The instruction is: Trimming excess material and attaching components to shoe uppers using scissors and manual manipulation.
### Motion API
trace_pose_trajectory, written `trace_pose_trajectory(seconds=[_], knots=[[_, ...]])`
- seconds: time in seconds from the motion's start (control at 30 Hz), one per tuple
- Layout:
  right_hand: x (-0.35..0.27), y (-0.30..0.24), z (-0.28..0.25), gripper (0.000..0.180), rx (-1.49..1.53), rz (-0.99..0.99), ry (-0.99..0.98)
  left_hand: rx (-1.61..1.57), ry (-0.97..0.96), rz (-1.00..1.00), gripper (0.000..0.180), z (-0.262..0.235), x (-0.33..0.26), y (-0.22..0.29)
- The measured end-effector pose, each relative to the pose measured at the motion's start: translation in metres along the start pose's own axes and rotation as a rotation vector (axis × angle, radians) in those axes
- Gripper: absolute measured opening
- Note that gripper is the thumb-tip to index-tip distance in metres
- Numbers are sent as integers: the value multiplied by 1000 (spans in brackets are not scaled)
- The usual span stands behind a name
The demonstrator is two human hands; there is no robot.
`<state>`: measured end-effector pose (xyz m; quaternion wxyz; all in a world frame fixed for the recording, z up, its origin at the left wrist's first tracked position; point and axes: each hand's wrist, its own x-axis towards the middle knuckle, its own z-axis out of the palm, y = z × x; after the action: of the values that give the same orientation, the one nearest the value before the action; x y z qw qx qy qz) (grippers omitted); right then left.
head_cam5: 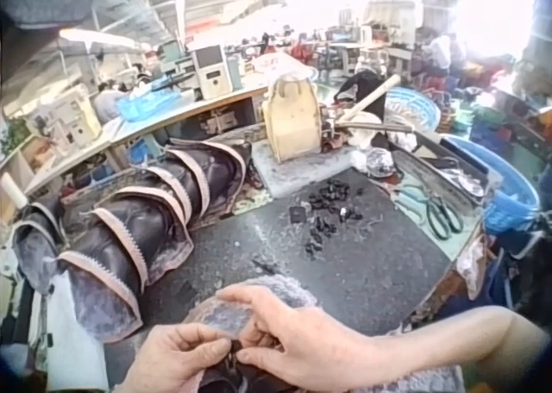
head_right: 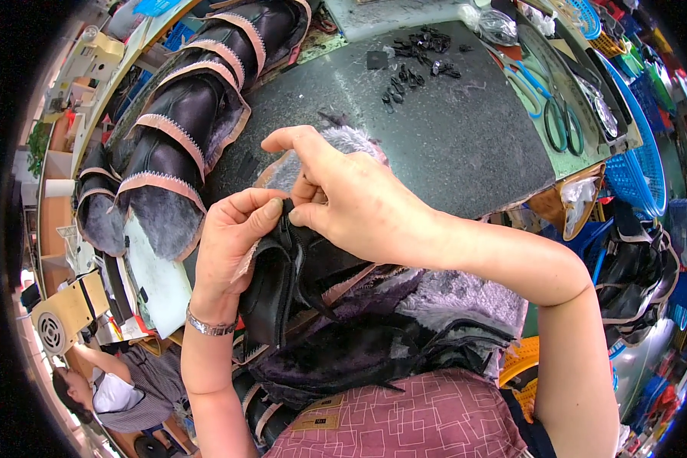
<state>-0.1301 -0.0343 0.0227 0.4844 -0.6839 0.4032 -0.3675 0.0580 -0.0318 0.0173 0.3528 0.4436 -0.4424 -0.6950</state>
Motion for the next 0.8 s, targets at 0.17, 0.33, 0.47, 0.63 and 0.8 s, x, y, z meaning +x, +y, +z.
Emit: trace_pose_trajectory(seconds=[0.17,0.33,0.47,0.63,0.8], knots=[[-6,6,5,45,-143,-275,24,33,-1,-19,17,-5,1,-1],[-18,17,16,29,-741,-746,173,51,25,-34,20,-5,4,-3],[-14,22,20,33,-741,-883,252,24,11,-27,19,-6,4,-4],[-21,3,19,33,-777,-607,54,41,-4,-53,17,-2,1,-3],[-25,20,26,27,-880,-964,267,103,17,79,16,6,-1,-7]])
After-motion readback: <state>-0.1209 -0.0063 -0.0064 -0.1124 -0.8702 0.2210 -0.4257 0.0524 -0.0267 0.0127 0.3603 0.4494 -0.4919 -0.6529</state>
